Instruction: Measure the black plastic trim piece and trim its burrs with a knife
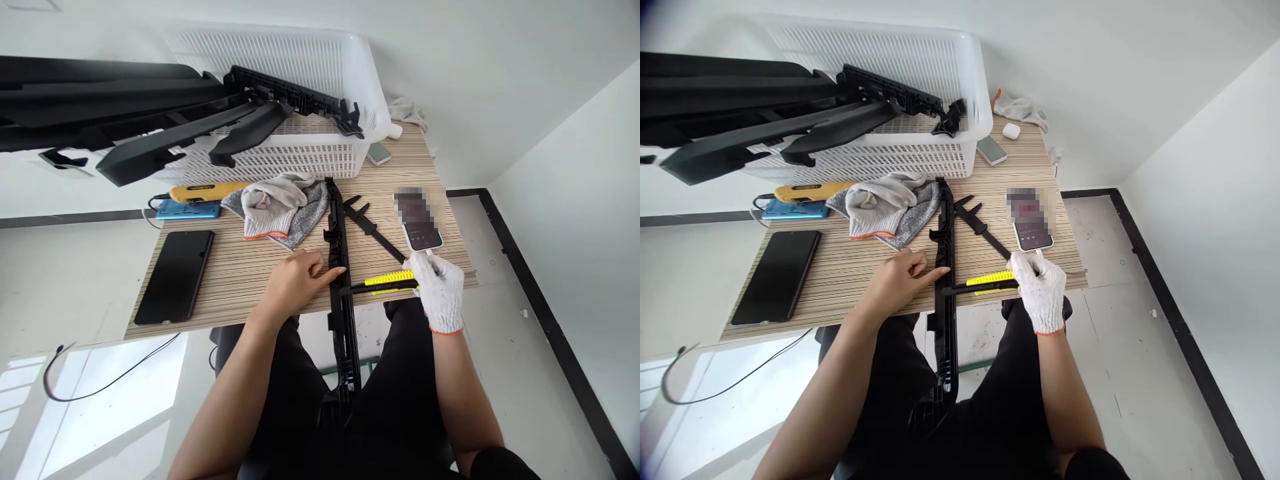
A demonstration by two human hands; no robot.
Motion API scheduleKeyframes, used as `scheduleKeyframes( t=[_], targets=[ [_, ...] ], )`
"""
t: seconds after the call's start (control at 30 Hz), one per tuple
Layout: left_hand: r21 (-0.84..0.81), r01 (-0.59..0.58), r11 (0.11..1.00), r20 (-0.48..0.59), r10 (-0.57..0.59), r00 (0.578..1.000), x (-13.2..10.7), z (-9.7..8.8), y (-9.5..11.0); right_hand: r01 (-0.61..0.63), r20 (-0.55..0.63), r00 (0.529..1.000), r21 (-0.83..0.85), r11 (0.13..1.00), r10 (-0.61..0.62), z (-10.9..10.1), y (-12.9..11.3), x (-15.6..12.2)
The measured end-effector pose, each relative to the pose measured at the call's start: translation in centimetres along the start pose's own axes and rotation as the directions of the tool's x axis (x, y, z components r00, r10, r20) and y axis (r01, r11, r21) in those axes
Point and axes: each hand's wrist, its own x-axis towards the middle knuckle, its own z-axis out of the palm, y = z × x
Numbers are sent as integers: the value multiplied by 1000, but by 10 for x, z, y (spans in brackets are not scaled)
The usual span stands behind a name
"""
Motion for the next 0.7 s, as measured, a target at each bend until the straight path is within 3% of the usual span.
scheduleKeyframes(
  t=[0.13,0.3,0.47,0.7],
  targets=[
    [-27,-57,998,-42,55,998,1,1,-6,2,-31,1000,1,1000,-1,3,0,-1],
    [0,-134,991,11,134,991,0,2,-12,-3,-49,999,24,1000,4,4,1,-3],
    [21,-130,991,-42,131,990,0,2,-12,26,-34,999,8,1000,-25,3,3,-5],
    [9,-140,990,-8,140,990,-1,-1,-10,34,-17,999,18,999,-34,4,2,-8]
  ],
)
